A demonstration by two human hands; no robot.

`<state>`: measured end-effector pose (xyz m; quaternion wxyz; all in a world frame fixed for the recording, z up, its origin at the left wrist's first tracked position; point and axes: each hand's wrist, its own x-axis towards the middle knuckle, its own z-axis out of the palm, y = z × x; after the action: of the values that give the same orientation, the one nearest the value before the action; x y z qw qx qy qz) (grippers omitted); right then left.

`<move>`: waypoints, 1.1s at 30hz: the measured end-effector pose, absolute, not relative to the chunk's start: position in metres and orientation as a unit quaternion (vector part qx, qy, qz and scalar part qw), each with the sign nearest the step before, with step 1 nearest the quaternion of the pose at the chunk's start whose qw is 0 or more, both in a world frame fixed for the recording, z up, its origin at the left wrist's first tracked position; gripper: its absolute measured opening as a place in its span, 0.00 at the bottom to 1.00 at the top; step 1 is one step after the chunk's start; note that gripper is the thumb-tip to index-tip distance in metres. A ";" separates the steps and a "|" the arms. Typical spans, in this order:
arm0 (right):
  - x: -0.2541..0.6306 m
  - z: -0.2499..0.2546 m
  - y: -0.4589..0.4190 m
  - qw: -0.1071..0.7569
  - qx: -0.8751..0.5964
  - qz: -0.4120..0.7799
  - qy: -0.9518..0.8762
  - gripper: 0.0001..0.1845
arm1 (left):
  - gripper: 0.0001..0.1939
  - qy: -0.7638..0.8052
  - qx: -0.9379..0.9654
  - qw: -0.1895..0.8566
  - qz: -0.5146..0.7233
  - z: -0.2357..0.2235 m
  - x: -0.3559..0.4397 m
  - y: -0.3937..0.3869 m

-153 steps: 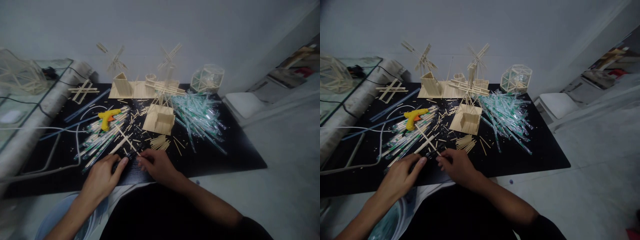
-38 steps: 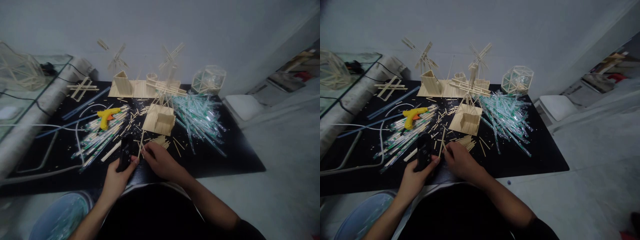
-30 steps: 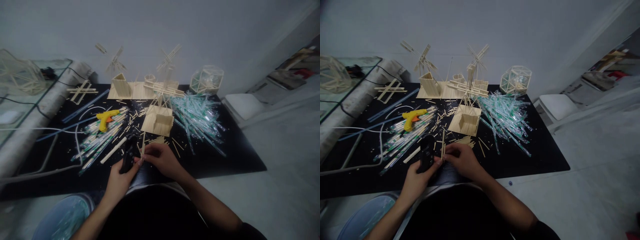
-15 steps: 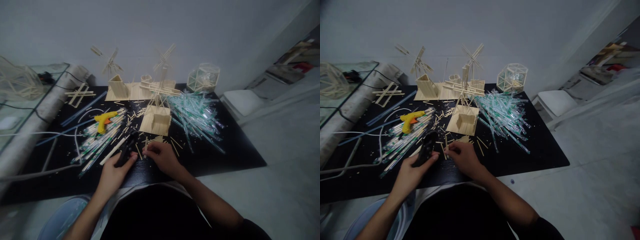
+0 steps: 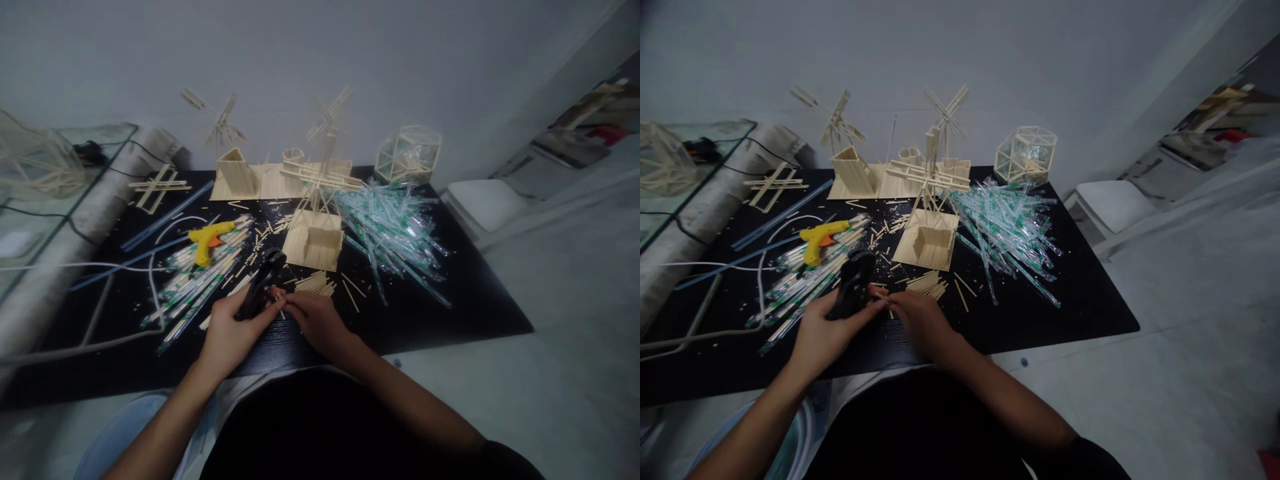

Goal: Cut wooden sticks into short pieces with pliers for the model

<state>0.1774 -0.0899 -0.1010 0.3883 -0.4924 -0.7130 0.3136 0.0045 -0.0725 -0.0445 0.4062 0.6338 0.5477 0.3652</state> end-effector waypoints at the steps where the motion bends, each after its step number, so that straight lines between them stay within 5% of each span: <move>1: 0.177 -0.102 -0.090 0.387 -0.488 0.307 -0.719 0.10 | 0.15 0.546 0.633 0.407 0.367 -0.045 0.004 -0.072; 13: 0.177 -0.104 -0.089 0.389 -0.479 0.301 -0.726 0.10 | 0.15 0.552 0.649 0.381 0.358 -0.047 -0.004 -0.075; 18: 0.176 -0.109 -0.090 0.411 -0.483 0.310 -0.708 0.10 | 0.14 0.558 0.735 0.269 0.276 -0.042 -0.041 -0.081; 26: 0.175 -0.112 -0.091 0.417 -0.510 0.363 -0.659 0.31 | 0.18 0.557 0.826 0.051 0.065 -0.048 -0.065 -0.092; 33: 0.177 -0.104 -0.093 0.402 -0.509 0.364 -0.669 0.33 | 0.18 0.508 0.860 -0.045 -0.012 -0.043 -0.042 -0.092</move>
<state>0.1769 -0.0929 -0.1037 0.4017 -0.5088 -0.6690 0.3635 -0.0424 -0.0919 -0.0429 -0.0452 0.8601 0.5080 -0.0124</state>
